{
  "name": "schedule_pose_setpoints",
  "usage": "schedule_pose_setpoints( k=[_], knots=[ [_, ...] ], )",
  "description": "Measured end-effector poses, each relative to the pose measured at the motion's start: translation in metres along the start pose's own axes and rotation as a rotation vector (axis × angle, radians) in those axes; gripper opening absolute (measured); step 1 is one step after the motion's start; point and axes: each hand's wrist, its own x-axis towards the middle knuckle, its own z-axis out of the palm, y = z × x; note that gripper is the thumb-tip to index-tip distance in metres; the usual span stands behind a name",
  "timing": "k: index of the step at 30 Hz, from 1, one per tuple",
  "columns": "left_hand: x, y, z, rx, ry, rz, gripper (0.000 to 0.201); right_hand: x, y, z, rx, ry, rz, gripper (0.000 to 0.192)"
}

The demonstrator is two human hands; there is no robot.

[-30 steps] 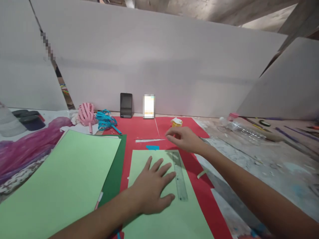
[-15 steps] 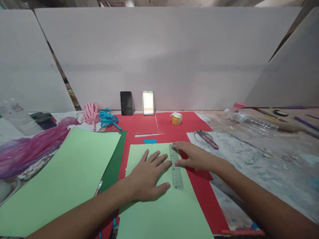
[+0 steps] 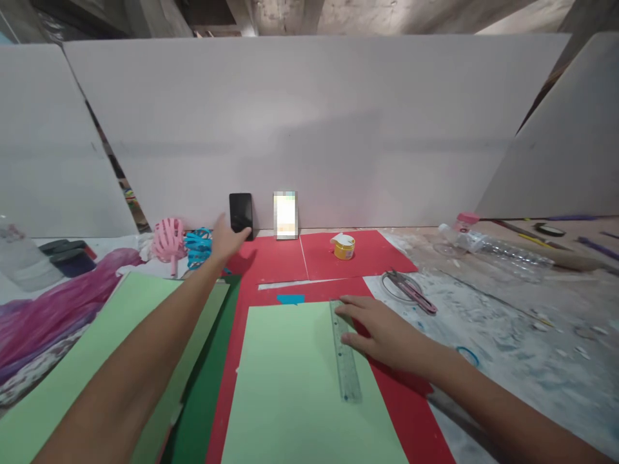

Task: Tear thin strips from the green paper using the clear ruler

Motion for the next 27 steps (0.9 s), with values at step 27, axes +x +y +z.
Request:
schedule_pose_setpoints(
  k=[27],
  knots=[
    [-0.101, 0.101, -0.081, -0.874, -0.792, 0.301, 0.028, 0.023, -0.059, -0.008, 1.479, -0.111, 0.048, 0.058]
  ],
)
